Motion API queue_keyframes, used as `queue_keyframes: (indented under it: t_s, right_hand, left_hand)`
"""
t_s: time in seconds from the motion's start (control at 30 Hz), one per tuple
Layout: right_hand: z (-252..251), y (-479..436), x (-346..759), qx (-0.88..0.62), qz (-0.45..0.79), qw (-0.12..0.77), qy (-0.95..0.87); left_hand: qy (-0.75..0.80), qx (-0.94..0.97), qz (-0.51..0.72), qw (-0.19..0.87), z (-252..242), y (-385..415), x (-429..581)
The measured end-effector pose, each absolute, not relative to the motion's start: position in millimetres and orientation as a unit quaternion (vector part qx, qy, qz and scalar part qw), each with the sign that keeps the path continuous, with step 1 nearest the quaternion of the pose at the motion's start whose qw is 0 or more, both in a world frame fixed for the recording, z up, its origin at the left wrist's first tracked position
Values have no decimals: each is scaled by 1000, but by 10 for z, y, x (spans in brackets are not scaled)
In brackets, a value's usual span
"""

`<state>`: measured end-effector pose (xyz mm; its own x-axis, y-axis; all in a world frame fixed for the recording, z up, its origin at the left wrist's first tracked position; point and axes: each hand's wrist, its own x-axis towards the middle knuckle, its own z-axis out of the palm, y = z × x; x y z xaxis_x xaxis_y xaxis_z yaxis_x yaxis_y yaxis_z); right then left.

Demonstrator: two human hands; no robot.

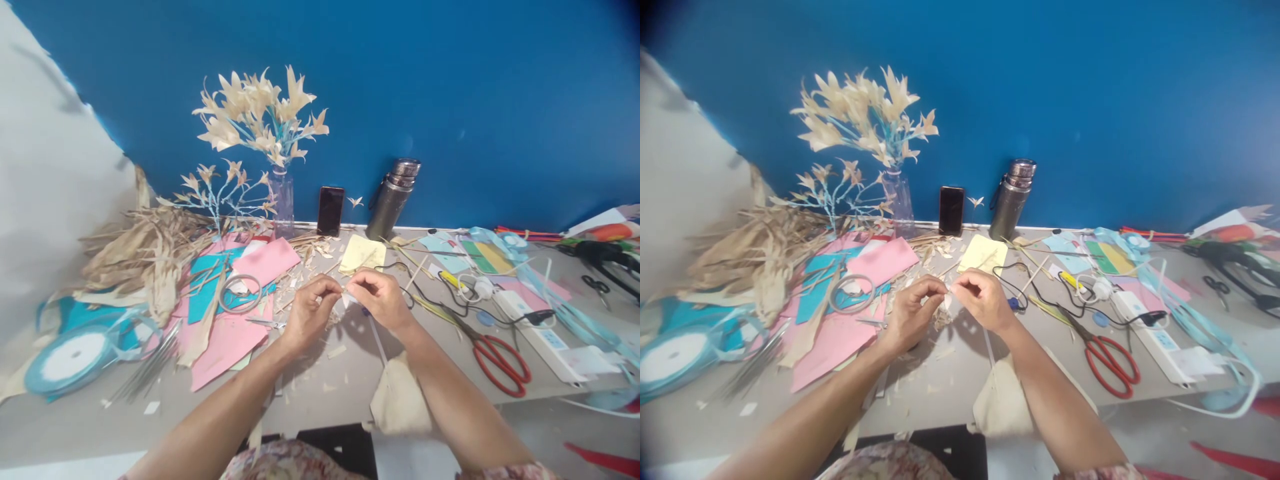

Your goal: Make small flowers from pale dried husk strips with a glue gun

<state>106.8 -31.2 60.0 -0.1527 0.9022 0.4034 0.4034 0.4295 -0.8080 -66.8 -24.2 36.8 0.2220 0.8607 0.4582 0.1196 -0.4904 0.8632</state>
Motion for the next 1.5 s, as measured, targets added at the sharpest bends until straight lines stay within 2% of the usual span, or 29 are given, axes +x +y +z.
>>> queue_keyframes:
  t_s: [0.33,0.63,0.8,0.97,1.23,1.5]
  right_hand:
    - [557,-292,1072,-456,404,472,-638]
    - [443,-214,1043,-411,582,478,-514]
    - [459,-201,1139,-424,527,526,-515]
    - [498,-215,1167,-466,468,496,-564]
    - [566,-281,1092,-476,340,428,-689]
    - [571,-299,1093,-467,296,434,-711]
  left_hand:
    - [329,718,511,338,327,-226,-673]
    - [332,719,522,317,403,-210,-696]
    - [367,647,547,384,425,-200,-696]
    - [357,612,558,431,403,-186,-681]
    - [376,603,554,433,374,-197,-704]
    - [383,620,543,418,368,-209,-713]
